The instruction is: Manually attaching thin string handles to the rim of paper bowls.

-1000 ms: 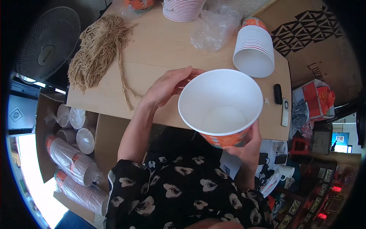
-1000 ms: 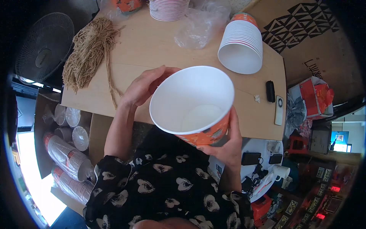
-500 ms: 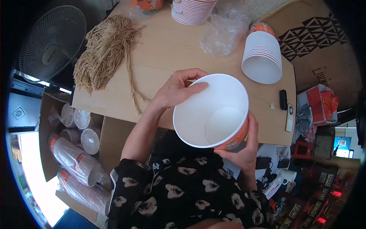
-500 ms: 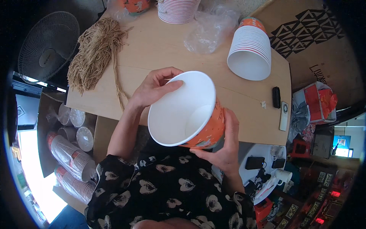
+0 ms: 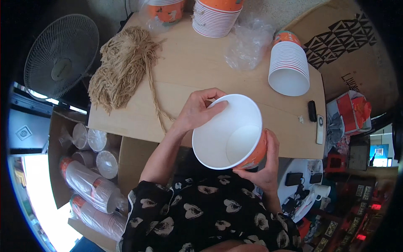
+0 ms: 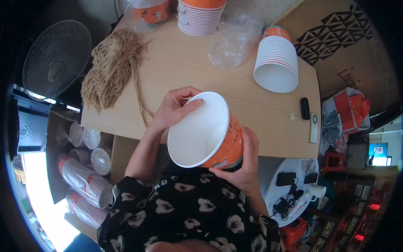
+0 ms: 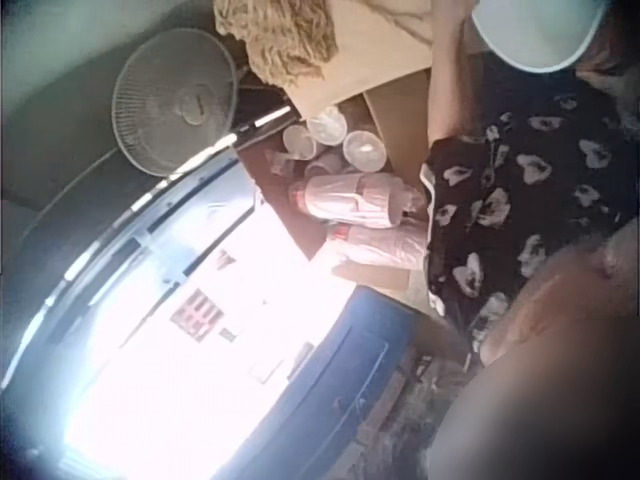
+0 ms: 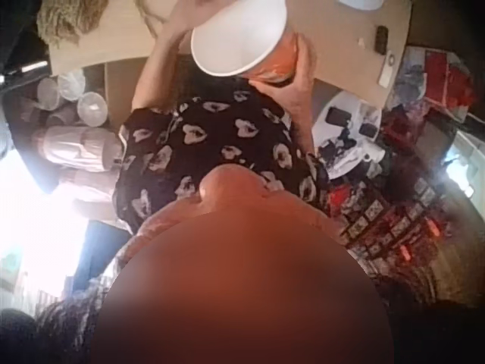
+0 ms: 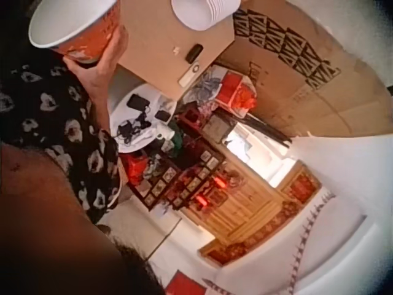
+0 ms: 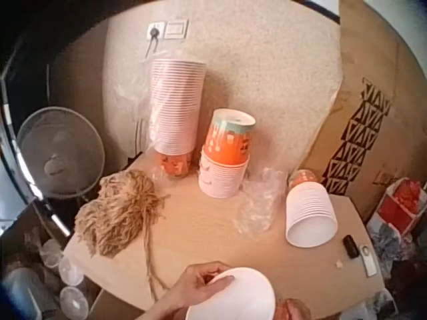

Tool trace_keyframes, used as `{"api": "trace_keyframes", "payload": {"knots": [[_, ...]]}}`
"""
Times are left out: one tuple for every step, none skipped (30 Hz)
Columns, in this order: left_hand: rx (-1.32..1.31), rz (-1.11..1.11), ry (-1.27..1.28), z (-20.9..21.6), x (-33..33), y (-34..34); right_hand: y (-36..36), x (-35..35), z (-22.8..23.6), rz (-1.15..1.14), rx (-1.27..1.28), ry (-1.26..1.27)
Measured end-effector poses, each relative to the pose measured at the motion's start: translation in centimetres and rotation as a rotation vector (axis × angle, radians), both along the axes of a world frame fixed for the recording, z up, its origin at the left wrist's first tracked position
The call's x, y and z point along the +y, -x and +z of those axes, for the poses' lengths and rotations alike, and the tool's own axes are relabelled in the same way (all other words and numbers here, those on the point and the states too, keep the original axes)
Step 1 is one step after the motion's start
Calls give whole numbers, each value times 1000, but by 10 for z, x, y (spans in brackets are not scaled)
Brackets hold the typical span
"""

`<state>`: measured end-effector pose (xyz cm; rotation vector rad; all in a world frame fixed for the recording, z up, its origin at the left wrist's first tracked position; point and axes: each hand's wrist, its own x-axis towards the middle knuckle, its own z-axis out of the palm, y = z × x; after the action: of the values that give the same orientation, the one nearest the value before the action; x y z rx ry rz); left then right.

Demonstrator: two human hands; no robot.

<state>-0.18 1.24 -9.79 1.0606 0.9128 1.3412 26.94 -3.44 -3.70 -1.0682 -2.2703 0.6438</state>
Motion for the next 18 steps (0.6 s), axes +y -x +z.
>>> {"api": "trace_keyframes", "payload": {"knots": [[20,25,-3,2,-1,1,1,1,-1,-8,12,-1],[40,44,-7,3,-1,2,2,1,-4,-15,32,26],[52,30,-9,5,0,2,2,2,-7,-21,53,53],[60,39,2,6,1,2,3,4,-10,-35,65,52],[68,50,14,7,4,3,3,5,-14,-31,72,37],[77,37,17,7,4,4,3,6,-17,-26,77,25],[105,57,28,7,4,6,2,7,-22,-37,85,29],[132,79,39,7,3,10,1,9,-29,-42,132,33],[139,78,44,4,-1,14,1,12,-39,-42,179,37],[118,131,66,0,-4,18,0,17,-54,-9,358,156],[97,190,90,-3,-10,23,-1,19,-68,-5,363,160],[145,211,119,0,-18,31,-1,22,-81,-33,435,257],[131,231,153,2,-30,34,0,25,-93,-51,510,359],[118,257,188,4,-45,37,-3,27,-101,-112,564,431],[226,190,194,7,-65,45,-7,33,-112,-120,587,435],[299,67,255,10,-83,52,-14,42,-127,-141,607,429],[371,-46,327,15,-105,59,-24,46,-144,-166,719,641],[483,-110,325,13,-127,67,-20,50,-142,-188,686,539]]}}
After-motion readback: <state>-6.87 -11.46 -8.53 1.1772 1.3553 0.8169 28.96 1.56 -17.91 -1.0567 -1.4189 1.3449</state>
